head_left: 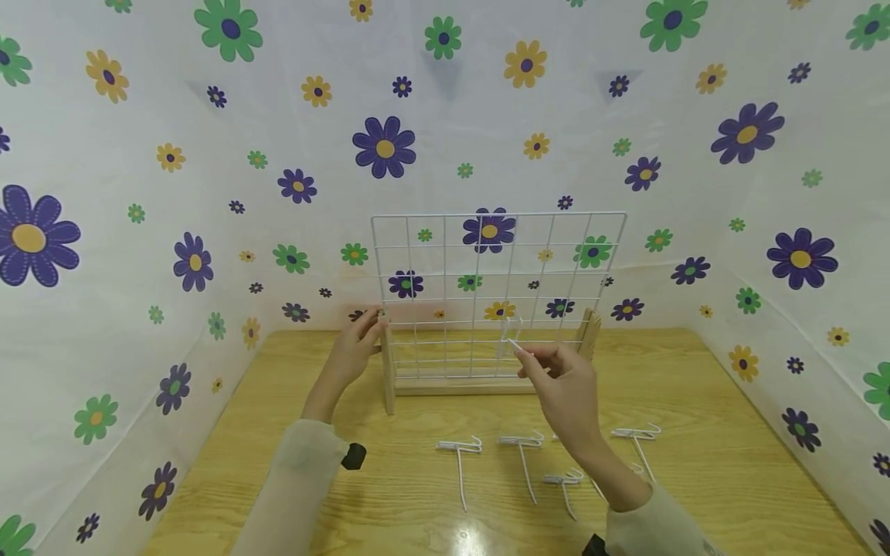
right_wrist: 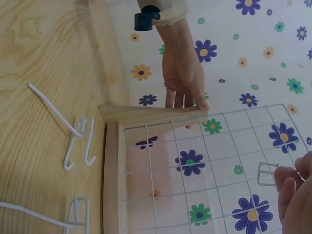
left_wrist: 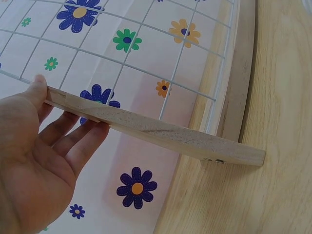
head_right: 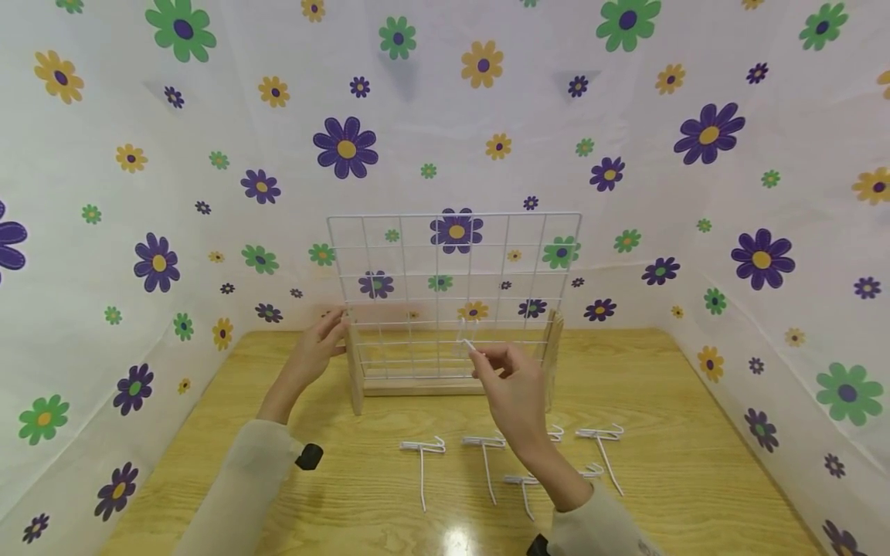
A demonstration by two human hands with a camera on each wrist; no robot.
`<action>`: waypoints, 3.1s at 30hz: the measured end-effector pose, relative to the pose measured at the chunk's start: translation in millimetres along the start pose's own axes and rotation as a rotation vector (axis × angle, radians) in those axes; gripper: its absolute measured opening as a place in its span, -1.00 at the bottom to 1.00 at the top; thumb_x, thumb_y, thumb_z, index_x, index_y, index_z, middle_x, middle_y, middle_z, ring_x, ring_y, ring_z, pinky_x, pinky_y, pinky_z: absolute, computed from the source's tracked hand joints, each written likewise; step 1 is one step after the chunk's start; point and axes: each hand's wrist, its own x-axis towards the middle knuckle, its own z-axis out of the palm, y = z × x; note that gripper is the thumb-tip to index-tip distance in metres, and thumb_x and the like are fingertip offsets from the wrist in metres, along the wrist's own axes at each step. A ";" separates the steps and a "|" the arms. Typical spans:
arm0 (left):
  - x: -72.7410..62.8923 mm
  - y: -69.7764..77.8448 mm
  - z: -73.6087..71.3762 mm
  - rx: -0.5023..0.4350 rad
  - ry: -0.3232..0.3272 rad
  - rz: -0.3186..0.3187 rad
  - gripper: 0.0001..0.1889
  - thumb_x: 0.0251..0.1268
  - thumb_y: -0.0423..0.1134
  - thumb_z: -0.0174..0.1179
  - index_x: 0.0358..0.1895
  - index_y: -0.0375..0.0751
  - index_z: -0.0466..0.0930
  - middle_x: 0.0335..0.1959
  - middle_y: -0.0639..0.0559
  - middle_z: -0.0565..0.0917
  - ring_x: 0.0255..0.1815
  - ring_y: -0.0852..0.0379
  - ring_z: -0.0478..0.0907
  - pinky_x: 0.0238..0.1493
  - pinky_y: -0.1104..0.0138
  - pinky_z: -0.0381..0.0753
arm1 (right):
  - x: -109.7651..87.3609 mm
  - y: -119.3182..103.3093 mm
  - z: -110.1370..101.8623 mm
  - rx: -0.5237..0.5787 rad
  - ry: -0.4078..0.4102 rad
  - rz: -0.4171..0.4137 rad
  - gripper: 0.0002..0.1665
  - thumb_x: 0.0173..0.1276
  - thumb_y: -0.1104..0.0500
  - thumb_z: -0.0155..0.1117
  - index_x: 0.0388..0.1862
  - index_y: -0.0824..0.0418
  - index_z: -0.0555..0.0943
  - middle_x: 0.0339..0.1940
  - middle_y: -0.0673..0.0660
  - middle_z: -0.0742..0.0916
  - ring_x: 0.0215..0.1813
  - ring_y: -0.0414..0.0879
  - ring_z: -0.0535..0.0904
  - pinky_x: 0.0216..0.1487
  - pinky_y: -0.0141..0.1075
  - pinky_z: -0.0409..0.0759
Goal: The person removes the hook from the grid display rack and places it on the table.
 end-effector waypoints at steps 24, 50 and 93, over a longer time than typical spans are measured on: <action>0.2 -1.2 -0.9 0.003 0.000 0.007 -0.42 0.71 0.00 -0.06 0.63 -0.14 0.20 0.53 -0.27 0.34 0.46 -0.29 0.38 0.28 0.02 0.65 | -35.3 -0.2 -18.6 -0.004 -0.027 0.093 -0.94 0.38 0.37 0.43 -0.22 0.26 0.75 -0.47 0.16 0.77 -0.61 -0.21 0.51 -0.79 -0.48 0.29; 1.1 -1.3 -0.5 -0.029 -0.007 0.001 -0.37 0.71 0.00 -0.05 0.63 -0.24 0.15 0.53 -0.34 0.32 0.48 -0.33 0.34 0.33 -0.03 0.60 | -67.4 11.4 -18.2 -0.035 -0.033 0.155 -0.95 0.34 0.37 0.45 -0.28 0.27 0.73 -0.49 0.12 0.76 -0.65 -0.23 0.47 -0.77 -0.50 0.36; 0.9 -2.7 0.8 0.008 0.006 -0.013 -0.35 0.68 0.10 -0.07 0.63 -0.14 0.17 0.55 -0.27 0.30 0.48 -0.28 0.35 0.30 0.05 0.63 | -109.6 36.3 -7.1 -0.115 -0.183 0.171 -0.79 0.20 0.41 0.52 -0.38 0.14 0.70 -0.50 -0.08 0.74 -0.54 -0.21 0.63 -0.58 -0.45 0.57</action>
